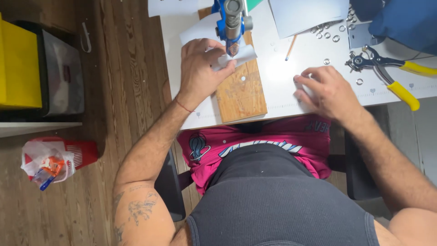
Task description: Attaching metal grommets to material using a manual press machine
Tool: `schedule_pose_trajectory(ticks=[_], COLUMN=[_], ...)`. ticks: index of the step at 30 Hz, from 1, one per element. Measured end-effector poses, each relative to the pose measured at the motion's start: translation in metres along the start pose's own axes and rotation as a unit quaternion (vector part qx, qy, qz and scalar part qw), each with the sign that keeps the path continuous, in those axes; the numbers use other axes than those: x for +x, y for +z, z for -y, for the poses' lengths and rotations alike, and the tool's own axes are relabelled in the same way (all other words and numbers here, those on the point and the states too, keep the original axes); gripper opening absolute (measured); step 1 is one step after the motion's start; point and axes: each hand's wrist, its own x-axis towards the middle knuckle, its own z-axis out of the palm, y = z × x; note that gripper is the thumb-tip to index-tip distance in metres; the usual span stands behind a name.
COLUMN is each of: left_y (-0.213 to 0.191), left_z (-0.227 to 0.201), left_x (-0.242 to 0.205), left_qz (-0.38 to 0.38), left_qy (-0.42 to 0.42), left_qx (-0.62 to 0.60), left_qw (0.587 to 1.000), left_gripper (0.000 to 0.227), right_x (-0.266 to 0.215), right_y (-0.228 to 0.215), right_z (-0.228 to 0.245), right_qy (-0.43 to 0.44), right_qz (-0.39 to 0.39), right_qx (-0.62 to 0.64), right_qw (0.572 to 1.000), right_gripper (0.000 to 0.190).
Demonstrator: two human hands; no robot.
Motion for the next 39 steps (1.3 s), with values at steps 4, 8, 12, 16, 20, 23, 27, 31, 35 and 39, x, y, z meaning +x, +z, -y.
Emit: schedule_pose_trajectory(ticks=[4, 8, 12, 16, 20, 23, 27, 31, 35, 39], left_y=[-0.001, 0.003, 0.001, -0.003, 0.001, -0.001, -0.003, 0.002, 0.004, 0.005], left_z=[0.002, 0.002, 0.006, 0.000, 0.001, -0.002, -0.003, 0.000, 0.005, 0.006], left_x=[-0.001, 0.001, 0.001, 0.004, 0.005, 0.006, 0.011, 0.004, 0.002, 0.000], left_qz=[0.009, 0.011, -0.007, 0.014, 0.005, -0.001, 0.022, -0.025, -0.009, -0.009], left_qy=[0.000, -0.008, 0.000, -0.007, 0.005, -0.007, -0.060, 0.003, 0.007, 0.003], left_qx=[-0.007, -0.011, -0.001, 0.005, 0.002, 0.010, -0.021, -0.018, -0.003, -0.005], left_qw=[1.000, 1.000, 1.000, 1.000, 1.000, 1.000, 0.998, 1.000, 1.000, 1.000], left_gripper=[0.022, 0.022, 0.022, 0.019, 0.024, 0.026, 0.030, 0.025, 0.024, 0.020], right_x=[-0.012, -0.037, -0.039, 0.002, 0.064, 0.112, 0.146, 0.148, 0.152, 0.152], right_y=[-0.011, -0.002, -0.006, -0.033, -0.032, -0.019, 0.002, 0.015, 0.017, 0.018], right_z=[0.036, 0.033, 0.043, 0.070, 0.069, 0.066, 0.063, 0.062, 0.058, 0.063], right_qy=[-0.032, -0.080, -0.148, 0.060, 0.156, -0.007, 0.063, 0.057, 0.053, 0.021], right_qz=[0.030, -0.009, -0.025, -0.085, -0.062, -0.162, -0.077, -0.095, -0.092, -0.149], right_qx=[-0.077, -0.045, 0.098, 0.345, 0.416, 0.308, 0.372, 0.346, 0.339, 0.322], right_qw=[0.996, 0.996, 0.984, 0.933, 0.894, 0.937, 0.923, 0.932, 0.935, 0.935], right_gripper=[0.062, 0.056, 0.032, 0.012, 0.007, 0.012, 0.013, 0.014, 0.021, 0.013])
